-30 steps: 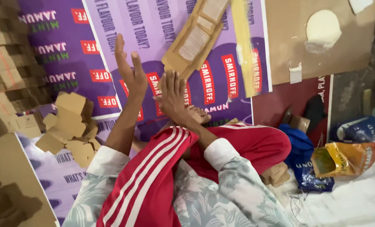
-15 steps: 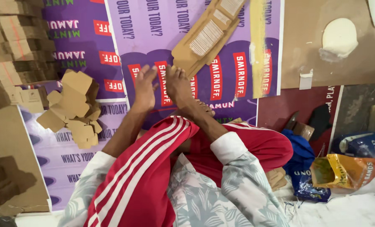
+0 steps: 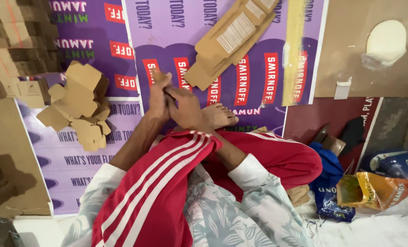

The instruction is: The person folds cardboard sheets into small rectangular boxes by hand while sitting on a floor covered with posters.

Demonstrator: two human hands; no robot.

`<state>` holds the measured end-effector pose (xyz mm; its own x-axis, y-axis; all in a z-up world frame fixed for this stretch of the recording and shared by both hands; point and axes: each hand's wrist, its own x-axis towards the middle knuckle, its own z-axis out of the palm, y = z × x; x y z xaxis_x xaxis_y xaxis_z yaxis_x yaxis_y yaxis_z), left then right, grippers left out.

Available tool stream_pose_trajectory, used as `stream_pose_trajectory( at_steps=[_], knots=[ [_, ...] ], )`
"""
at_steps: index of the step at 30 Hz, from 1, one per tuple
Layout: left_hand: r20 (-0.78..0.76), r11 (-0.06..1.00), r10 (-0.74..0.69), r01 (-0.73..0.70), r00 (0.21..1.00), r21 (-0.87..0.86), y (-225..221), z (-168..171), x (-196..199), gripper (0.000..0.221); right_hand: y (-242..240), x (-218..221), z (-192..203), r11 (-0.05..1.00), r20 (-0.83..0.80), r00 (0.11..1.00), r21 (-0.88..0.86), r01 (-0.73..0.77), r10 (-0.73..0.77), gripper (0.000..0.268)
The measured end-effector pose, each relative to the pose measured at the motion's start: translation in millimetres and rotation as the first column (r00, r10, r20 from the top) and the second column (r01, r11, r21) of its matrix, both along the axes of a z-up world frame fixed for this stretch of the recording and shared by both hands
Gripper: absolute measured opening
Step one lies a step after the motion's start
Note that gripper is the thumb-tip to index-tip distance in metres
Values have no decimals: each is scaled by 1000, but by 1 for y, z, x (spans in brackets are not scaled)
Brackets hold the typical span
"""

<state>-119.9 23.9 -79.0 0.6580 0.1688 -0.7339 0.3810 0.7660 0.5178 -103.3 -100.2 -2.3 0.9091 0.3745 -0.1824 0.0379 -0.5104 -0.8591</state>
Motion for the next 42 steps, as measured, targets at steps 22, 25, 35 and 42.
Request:
stream_pose_trajectory(
  at_steps=[22,25,35,42],
  knots=[
    [-247,991,73,-41,966,129,2,40,6,21,-28,16,-80,997,262,964,-78,-20,40,45],
    [-167,998,5,4,986,56,3,12,-8,30,-42,43,-79,845,602,769,-509,162,216,95],
    [-132,990,-16,35,991,137,-15,41,4,22,-28,25,-62,949,243,968,-314,19,61,62],
    [-182,991,-94,111,979,81,-8,7,4,36,-40,44,-75,914,-437,889,293,280,-133,55]
  ],
)
